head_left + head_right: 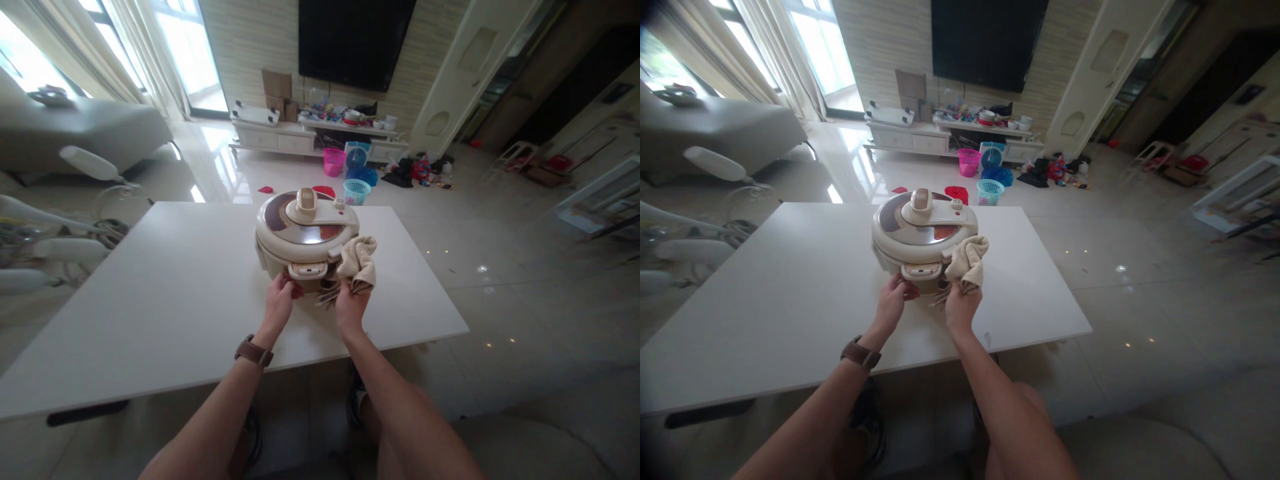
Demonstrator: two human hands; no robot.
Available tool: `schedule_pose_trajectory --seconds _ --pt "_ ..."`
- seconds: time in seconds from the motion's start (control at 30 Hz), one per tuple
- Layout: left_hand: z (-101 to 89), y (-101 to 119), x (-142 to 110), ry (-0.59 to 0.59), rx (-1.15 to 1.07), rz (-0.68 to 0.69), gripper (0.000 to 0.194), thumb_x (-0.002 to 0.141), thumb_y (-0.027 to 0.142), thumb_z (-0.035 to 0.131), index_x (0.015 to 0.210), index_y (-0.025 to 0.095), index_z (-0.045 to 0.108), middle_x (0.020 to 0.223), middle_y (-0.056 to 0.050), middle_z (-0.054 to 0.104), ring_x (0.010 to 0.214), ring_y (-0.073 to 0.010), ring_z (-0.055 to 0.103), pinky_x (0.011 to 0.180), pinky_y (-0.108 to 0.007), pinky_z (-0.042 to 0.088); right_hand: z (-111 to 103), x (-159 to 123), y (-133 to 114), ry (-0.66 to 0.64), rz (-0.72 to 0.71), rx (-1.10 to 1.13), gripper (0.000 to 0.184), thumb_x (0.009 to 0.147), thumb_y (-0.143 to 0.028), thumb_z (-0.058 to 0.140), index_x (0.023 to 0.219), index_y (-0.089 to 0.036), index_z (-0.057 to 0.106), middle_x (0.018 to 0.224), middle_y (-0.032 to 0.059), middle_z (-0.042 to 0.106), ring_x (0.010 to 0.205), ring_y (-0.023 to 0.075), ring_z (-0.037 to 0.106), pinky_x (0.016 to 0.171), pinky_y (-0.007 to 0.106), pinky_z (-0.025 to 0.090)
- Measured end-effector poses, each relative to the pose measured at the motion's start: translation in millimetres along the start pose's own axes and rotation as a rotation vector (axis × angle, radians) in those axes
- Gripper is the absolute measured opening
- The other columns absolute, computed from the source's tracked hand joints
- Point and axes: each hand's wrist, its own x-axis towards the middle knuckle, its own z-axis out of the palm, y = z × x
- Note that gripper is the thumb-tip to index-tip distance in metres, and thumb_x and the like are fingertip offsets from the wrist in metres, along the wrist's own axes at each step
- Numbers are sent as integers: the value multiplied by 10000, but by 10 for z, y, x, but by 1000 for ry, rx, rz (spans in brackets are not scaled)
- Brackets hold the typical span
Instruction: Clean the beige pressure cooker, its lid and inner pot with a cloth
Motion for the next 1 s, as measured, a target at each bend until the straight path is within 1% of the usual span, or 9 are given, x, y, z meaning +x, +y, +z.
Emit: schedule_pose_trajectory --seconds 0.13,0.3,0.4,0.5,0.63,0.7,0.77,0.9,1.0 --pt "33 -4 6 16 -6 2 197 669 325 617 828 209 606 649 -8 648 590 -190 642 601 -311 538 41 14 84 23 176 93 500 821 -476 709 1214 -168 729 1237 120 784 1258 294 688 1168 498 502" --pt "61 -23 -4 33 -14 17 203 667 327 605 829 205 613 665 -22 663 584 -189 632 591 -307 529 58 -155 37 -2 135 71 426 839 -442 707 1165 -172 747 1206 120 798 1203 279 713 1151 467 518" --pt "53 -22 10 97 3 61 169 678 322 594 802 208 604 658 -16 645 587 -177 609 575 -287 507 40 -335 8 -89 62 -1 357 840 -388 707 1124 -179 760 1188 143 804 1165 285 730 1104 447 554" --pt "11 15 44 191 38 109 133 690 321 582 769 214 590 605 0 601 551 -162 565 525 -261 451 10 -272 31 -93 24 -45 337 830 -350 691 1113 -181 764 1163 150 807 1171 293 732 1088 447 562" --pt "-70 85 88 290 24 113 127 685 298 576 775 212 601 578 15 568 513 -141 520 493 -242 404 16 92 155 36 137 31 432 831 -407 687 1187 -169 745 1245 129 787 1202 274 717 1134 468 529" --pt "-99 105 98 309 7 95 130 679 289 571 779 210 602 583 14 572 522 -141 527 501 -240 417 67 171 252 72 212 68 468 815 -408 691 1210 -162 737 1260 122 782 1206 261 709 1142 462 519" --pt "-120 117 105 324 -4 90 141 671 282 568 785 208 604 592 14 575 539 -143 541 512 -240 435 145 96 355 93 294 80 467 793 -372 679 1200 -149 739 1247 131 784 1175 257 716 1130 455 525" --pt "-167 146 131 353 -27 100 181 660 285 564 816 204 605 598 23 570 546 -141 546 529 -241 456 297 -276 514 90 367 116 458 770 -335 663 1175 -134 740 1228 152 786 1148 258 724 1084 432 554" --pt "-222 176 161 377 -46 101 217 646 291 571 841 202 605 602 28 569 540 -135 530 537 -242 461 325 -301 589 104 442 192 437 757 -322 672 1149 -139 733 1170 135 799 1090 246 739 1006 407 596"
